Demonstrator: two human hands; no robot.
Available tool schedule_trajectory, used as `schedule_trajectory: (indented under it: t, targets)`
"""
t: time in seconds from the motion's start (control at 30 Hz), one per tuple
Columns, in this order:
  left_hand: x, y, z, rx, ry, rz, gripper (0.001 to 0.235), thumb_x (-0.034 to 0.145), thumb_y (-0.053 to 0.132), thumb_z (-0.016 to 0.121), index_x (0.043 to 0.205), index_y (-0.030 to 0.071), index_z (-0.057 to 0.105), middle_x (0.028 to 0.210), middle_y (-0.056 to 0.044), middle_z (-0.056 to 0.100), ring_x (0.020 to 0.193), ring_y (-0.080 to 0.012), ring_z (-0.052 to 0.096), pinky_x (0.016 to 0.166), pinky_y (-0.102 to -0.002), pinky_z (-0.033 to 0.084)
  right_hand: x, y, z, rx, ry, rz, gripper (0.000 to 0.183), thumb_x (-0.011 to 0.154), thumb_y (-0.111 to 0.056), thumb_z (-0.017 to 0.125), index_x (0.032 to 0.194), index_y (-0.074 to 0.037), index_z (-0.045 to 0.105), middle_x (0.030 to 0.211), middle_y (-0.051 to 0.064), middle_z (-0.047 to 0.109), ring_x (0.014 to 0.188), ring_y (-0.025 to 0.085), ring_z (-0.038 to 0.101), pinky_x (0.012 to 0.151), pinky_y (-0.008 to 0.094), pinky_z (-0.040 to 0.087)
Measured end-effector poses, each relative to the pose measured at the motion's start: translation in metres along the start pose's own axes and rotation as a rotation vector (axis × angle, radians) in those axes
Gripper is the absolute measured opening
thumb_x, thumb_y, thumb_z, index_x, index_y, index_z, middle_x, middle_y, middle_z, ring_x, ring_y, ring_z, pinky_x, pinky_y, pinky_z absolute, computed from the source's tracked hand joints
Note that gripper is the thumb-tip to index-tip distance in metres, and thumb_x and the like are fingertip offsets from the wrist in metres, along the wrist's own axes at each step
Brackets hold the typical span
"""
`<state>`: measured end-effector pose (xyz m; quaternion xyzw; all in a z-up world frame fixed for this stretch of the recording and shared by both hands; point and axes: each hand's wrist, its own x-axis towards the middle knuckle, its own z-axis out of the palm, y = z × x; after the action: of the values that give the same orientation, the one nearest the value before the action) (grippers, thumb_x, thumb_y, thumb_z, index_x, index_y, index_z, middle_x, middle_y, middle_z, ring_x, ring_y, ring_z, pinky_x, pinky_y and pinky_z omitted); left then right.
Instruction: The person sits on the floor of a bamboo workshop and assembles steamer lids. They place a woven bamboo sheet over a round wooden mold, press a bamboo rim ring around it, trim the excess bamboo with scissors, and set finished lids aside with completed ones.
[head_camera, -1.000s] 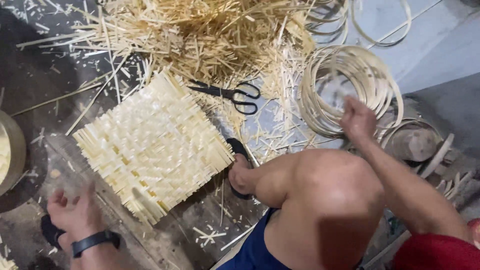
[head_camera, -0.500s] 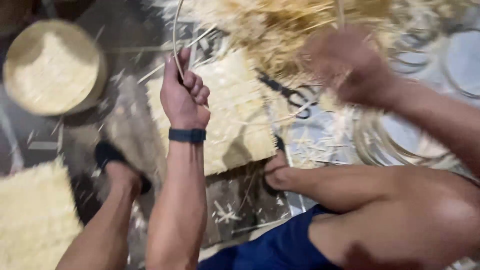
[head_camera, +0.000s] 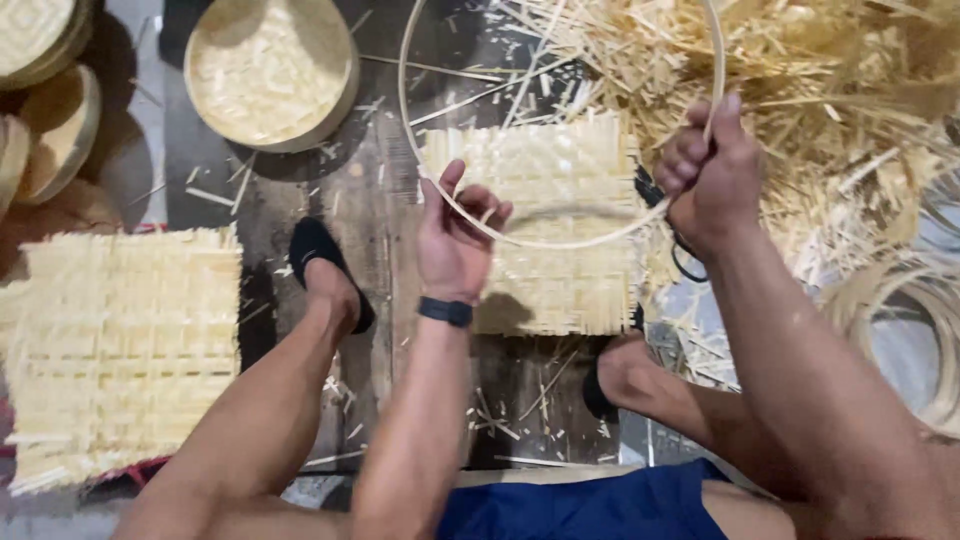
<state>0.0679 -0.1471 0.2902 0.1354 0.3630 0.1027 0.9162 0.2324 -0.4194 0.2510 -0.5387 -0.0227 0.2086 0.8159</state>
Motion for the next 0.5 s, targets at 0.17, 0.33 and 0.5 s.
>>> schedule_trajectory:
  t: [0.17,0.33,0.5]
  targets:
    - [0.009,0.024,-0.052,0.232,-0.432,0.046,0.038,0.11,0.035,0.056,0.114,-0.001,0.066,0.067,0.002,0.053,0.05,-0.0071,0.044,0.04,-0.023,0.033,-0.029,-0.032,0.063,-1.064,0.15,-0.378,0.066,0.103,-0.065,0.051,0.133,-0.005,0.051,0.1,0.001,0.052,0.089,0.016,0.052,0.074,0.036,0.049]
    - [-0.071,0.025,-0.045,0.805,-0.192,-0.255,0.035,0.1,0.036,0.059,0.104,0.004,0.072,0.054,0.006,0.048,0.04,-0.0064,0.038,0.033,-0.023,0.03,-0.061,-0.036,0.149,-1.747,-0.623,-0.526,0.064,0.084,-0.06,0.066,0.119,-0.007,0.06,0.1,0.012,0.061,0.094,0.028,0.058,0.08,0.045,0.05]
    - [-0.095,0.0,-0.119,0.592,-0.064,-0.524,0.036,0.1,0.037,0.061,0.09,0.003,0.07,0.054,0.005,0.051,0.041,-0.0052,0.042,0.035,-0.022,0.03,-0.104,0.03,0.145,-1.608,-1.0,-0.486,0.05,0.091,-0.057,0.064,0.077,-0.009,0.063,0.074,0.008,0.062,0.066,0.028,0.064,0.057,0.041,0.053]
